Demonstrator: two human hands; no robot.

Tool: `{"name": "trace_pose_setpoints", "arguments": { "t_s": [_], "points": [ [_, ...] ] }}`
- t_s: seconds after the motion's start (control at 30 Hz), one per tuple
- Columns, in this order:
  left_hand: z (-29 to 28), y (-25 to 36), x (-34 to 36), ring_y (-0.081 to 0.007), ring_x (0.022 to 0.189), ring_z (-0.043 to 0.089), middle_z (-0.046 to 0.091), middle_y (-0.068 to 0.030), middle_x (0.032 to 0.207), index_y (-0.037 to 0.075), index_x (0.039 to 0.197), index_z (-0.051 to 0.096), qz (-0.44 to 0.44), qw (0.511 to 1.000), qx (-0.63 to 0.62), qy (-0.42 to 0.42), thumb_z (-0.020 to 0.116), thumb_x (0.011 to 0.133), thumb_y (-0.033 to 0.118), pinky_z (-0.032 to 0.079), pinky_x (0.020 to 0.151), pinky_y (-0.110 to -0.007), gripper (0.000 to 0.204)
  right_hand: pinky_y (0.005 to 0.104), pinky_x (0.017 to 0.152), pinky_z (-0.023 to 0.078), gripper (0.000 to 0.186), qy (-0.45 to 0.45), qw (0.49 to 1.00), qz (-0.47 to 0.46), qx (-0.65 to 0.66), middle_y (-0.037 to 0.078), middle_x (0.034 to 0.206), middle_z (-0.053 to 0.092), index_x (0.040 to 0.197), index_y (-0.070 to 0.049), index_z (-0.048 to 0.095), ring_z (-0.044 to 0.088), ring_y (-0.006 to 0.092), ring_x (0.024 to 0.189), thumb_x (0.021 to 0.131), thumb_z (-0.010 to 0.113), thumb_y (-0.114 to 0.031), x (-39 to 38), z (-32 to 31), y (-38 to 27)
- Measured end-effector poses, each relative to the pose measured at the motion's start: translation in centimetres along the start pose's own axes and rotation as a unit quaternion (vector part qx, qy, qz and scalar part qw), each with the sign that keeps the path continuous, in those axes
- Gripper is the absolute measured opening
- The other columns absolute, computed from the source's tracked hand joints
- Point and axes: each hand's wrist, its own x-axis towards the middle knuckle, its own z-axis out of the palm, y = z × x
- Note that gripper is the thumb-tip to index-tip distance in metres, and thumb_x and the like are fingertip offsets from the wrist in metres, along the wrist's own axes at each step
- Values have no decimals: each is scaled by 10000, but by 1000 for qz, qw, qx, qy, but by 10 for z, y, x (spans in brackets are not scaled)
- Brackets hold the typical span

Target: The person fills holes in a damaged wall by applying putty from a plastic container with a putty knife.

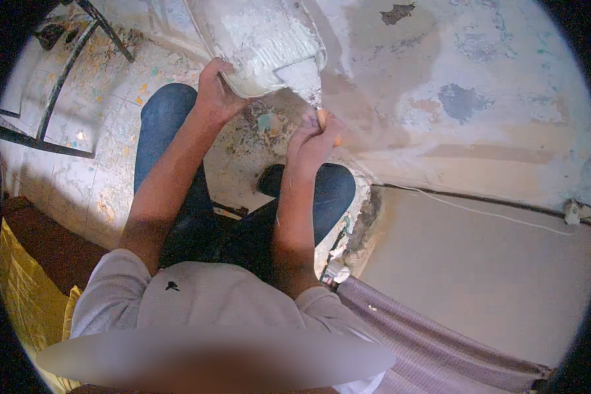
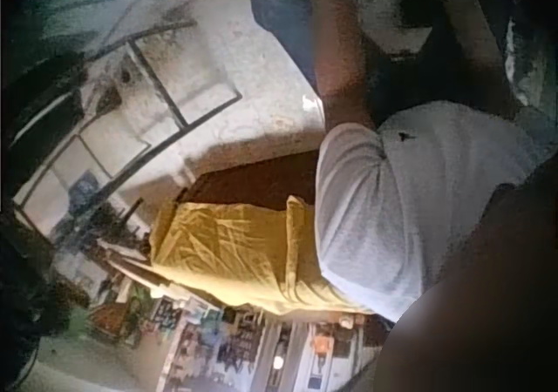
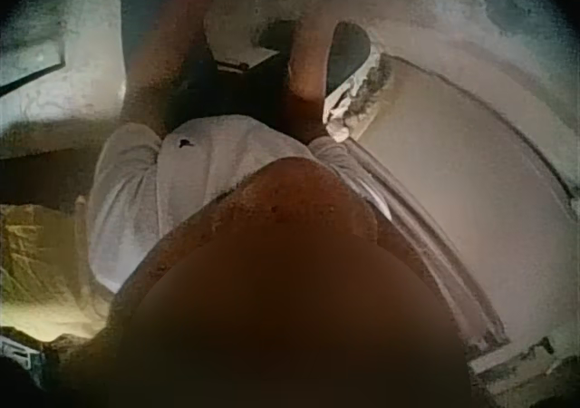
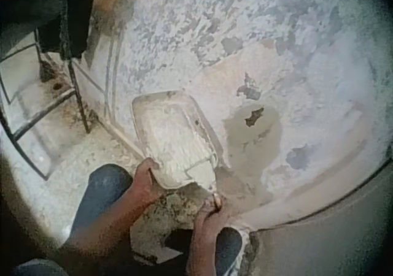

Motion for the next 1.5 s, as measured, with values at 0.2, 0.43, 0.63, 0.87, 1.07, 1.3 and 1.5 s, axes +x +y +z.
{"name": "trace_pose_setpoints", "arguments": {
  "t_s": [0.2,0.43,0.63,0.87,1.07,1.3,1.5],
  "points": [
    [5,1,-5,-380,1219,462,484,-172,1304,28,1323,401,-29,998,-23,-52,463,724,222,364,1027,-557,633,235,676,491,138,12,992,-54,-114,34,788,481,895,-31,505,496,143,748,941,490,-161,-5,-12,0],
    [17,10,-12,-411,1222,457,449,-199,1312,1,1361,325,7,998,15,-60,465,758,215,382,971,-629,655,252,665,469,87,-71,997,24,34,54,828,530,948,-64,519,508,142,728,935,497,-147,-1,-35,-27],
    [8,12,-5,-352,1114,528,518,-157,1190,17,1299,402,41,996,82,14,524,767,216,413,943,-553,581,320,669,537,102,-73,977,-160,-118,99,898,588,977,-26,526,586,181,801,907,563,-90,28,7,-64],
    [6,6,-6,-300,1061,555,538,-142,1148,1,1201,469,36,989,145,-2,560,797,211,458,902,-478,464,345,639,593,110,-245,879,-217,-347,204,942,635,961,41,559,656,255,731,907,562,-55,43,30,-61],
    [-3,5,-2,-315,1058,588,546,-159,1149,2,1274,381,44,984,173,-25,622,791,170,506,876,-493,565,345,621,601,79,-264,884,-159,-351,200,936,634,915,42,565,657,241,746,908,538,-32,47,17,-46],
    [2,-7,-3,-284,1056,583,550,-147,1158,20,1236,446,87,970,228,-10,669,811,259,505,880,-456,536,364,631,601,64,-290,912,-52,-286,192,906,632,901,19,563,668,267,730,902,549,-43,30,15,-36],
    [0,-15,2,-253,1008,611,564,-134,1150,16,1266,421,94,966,242,-3,689,842,245,537,823,-399,551,353,617,584,105,-227,949,-3,-217,185,884,641,916,32,559,668,269,644,896,541,-69,16,13,-28]
  ]
}}
